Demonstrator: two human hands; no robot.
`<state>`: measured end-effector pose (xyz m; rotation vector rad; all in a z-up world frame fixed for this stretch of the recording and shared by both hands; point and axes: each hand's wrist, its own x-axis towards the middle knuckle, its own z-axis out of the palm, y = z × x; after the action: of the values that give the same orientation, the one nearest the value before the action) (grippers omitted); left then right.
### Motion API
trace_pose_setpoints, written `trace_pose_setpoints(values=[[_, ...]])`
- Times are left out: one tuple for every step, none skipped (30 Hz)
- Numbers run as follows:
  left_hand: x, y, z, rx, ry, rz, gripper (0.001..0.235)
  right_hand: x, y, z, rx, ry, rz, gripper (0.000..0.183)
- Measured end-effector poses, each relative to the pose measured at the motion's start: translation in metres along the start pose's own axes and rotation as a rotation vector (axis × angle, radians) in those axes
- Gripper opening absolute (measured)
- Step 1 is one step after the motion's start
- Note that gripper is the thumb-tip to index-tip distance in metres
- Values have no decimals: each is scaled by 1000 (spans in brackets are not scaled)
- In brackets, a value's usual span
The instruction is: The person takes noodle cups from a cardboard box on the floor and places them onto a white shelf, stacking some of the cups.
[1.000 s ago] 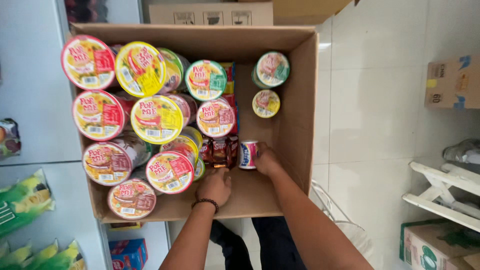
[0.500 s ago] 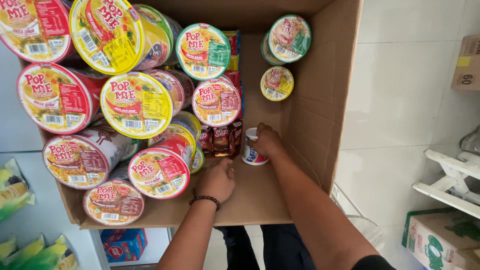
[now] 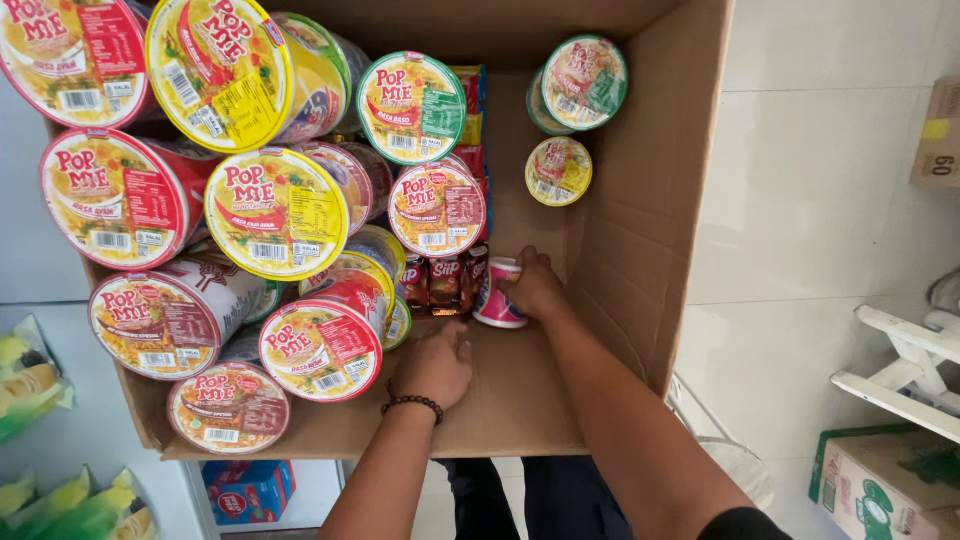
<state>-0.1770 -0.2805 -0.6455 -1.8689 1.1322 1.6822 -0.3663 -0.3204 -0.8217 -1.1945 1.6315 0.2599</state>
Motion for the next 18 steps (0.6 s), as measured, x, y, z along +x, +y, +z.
trace_pose_setpoints(values=[[-3, 2, -2, -17, 0, -14, 48, 3, 3, 3, -15, -33, 4, 56], [-6, 5, -4, -33, 1, -27, 48, 6, 6, 6, -30, -67, 8, 63], [-1, 2, 0, -34, -1, -28, 48, 7, 7, 7, -30, -69, 10, 63], [4, -2, 3, -25, -10, -18, 48, 9, 8, 7, -24, -81, -6, 60], [9, -5, 7, -15, -20, -10, 48, 10, 8, 8, -18, -94, -22, 56], [10, -4, 5, -16, -23, -12, 48, 5, 1, 4, -18, -97, -20, 56], [10, -3, 4, -36, -21, -11, 49, -1, -5, -1, -2, -102, -14, 53], [9, -2, 4, -57, -20, -9, 49, -8, -12, -5, 15, -106, -8, 51], [12, -3, 6, -59, -22, -11, 49, -5, -9, -2, 13, -109, -7, 51], [13, -4, 7, -68, -16, -9, 50, -3, -6, 1, 26, -83, -20, 51], [15, -4, 8, -75, -10, -4, 50, -1, -4, 3, 40, -53, -33, 51], [14, -5, 8, -74, -10, -3, 50, 1, 0, 4, 40, -52, -32, 51], [14, -5, 6, -48, -17, -12, 49, 4, 2, 3, 50, -31, -11, 52], [12, -5, 5, -21, -24, -21, 49, 6, 5, 2, 61, -10, 11, 53], [13, -5, 5, -22, -21, -16, 49, 14, 11, 4, 59, -5, 8, 53], [14, -6, 6, -20, -21, -16, 49, 22, 18, 5, 78, 37, 35, 51], [14, -7, 6, -16, -21, -15, 49, 29, 24, 6, 98, 80, 62, 49], [11, -6, 5, -15, -18, -9, 49, 27, 26, 4, 98, 87, 60, 49]])
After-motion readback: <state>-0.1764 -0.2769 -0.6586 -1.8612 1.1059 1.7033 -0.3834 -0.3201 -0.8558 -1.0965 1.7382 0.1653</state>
